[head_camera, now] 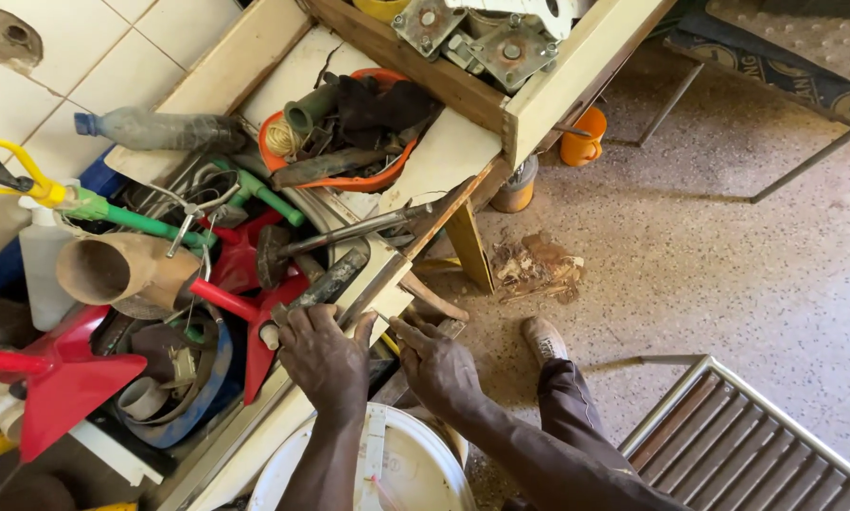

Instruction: Measuring and marking a piece of material for fabrication using a pencil and a ruler.

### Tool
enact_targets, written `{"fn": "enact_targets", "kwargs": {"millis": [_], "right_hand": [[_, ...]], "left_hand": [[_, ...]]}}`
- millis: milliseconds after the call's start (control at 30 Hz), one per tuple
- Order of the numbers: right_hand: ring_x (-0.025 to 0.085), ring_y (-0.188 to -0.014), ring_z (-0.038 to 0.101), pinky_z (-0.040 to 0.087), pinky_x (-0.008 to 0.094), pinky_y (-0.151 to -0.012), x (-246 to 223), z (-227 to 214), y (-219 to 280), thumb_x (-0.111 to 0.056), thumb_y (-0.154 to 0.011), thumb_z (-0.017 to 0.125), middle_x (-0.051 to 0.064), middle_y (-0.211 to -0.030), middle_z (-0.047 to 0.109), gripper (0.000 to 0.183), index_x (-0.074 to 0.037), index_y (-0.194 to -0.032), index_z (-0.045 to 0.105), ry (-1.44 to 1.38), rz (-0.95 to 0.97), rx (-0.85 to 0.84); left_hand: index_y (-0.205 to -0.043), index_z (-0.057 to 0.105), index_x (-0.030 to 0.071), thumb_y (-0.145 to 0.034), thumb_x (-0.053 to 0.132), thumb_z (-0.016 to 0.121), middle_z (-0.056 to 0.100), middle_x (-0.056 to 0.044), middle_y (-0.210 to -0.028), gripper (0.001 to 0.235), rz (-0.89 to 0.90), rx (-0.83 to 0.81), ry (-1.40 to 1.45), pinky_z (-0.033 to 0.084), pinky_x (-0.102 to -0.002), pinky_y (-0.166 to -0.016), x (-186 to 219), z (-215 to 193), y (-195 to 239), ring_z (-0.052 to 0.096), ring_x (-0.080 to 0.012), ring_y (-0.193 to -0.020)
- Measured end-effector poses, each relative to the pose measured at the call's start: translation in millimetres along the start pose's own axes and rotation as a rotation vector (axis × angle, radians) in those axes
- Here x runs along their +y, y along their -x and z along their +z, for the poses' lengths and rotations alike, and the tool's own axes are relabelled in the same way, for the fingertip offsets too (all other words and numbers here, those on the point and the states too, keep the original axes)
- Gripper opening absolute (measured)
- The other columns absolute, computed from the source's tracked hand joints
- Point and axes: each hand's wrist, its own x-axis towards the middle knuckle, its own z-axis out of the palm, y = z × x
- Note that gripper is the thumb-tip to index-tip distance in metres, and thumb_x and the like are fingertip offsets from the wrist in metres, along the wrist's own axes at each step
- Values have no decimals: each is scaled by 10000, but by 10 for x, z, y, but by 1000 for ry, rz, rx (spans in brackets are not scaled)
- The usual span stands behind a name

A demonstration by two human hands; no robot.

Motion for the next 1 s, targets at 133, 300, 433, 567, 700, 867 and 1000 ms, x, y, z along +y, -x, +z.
{"fn": "enact_targets", "kwargs": {"millis": [133,300,433,567,700,867,1000], "right_hand": [[321,-949,765,645,394,-761,-50,-1,0,-230,-957,599,184,-1401,609,382,-242,-1331,679,24,41,-25],[291,-813,766,640,366,-625,61,67,22,-259,-1007,587,195,-1361,647,346,-213,-1335,691,46,-63,24],[216,-620,692,572,339,-470,188,184,28,-258,-1024,539,115,-1296,680,388,-220,-1399,627,161,-61,-28],[201,-525,637,559,339,-423,-132,34,0,-246,-1079,439,91,-1557,453,445,-277,-1521,478,260,162,-209],[199,-463,630,531,350,-325,42,194,28,-284,-1042,491,152,-1149,673,471,-257,-1512,512,212,42,-71],[239,-524,638,495,374,-382,114,285,51,-242,-993,582,141,-960,707,449,-195,-1440,574,206,-116,72],[259,-563,671,579,386,-416,-73,182,-11,-201,-1014,532,112,-1045,699,441,-239,-1453,529,148,108,-113]], "left_hand": [[-1006,653,124,-738,610,816,594,-98,-1069,578,3,-12,0,510,-468,-786,-24,20,4,592,-305,-1037],[-1017,651,116,-743,632,801,588,-108,-1064,603,-8,-59,-10,517,-465,-780,-35,62,-12,589,-303,-1021],[-1016,648,116,-758,645,792,586,-101,-1044,605,3,-52,-27,526,-457,-775,-33,56,-1,596,-294,-1005],[-1001,651,122,-751,657,786,588,-94,-1021,606,32,-22,-39,525,-442,-747,-82,116,2,598,-283,-976],[-991,653,120,-758,681,774,589,-95,-1004,620,64,-9,-66,520,-430,-735,-121,162,-7,595,-276,-958],[-993,658,123,-772,687,765,591,-97,-995,615,119,75,-47,498,-434,-746,-186,230,-1,593,-291,-964],[-991,656,125,-776,668,765,595,-101,-993,594,129,111,-30,490,-441,-754,-181,210,18,591,-305,-965]]}}
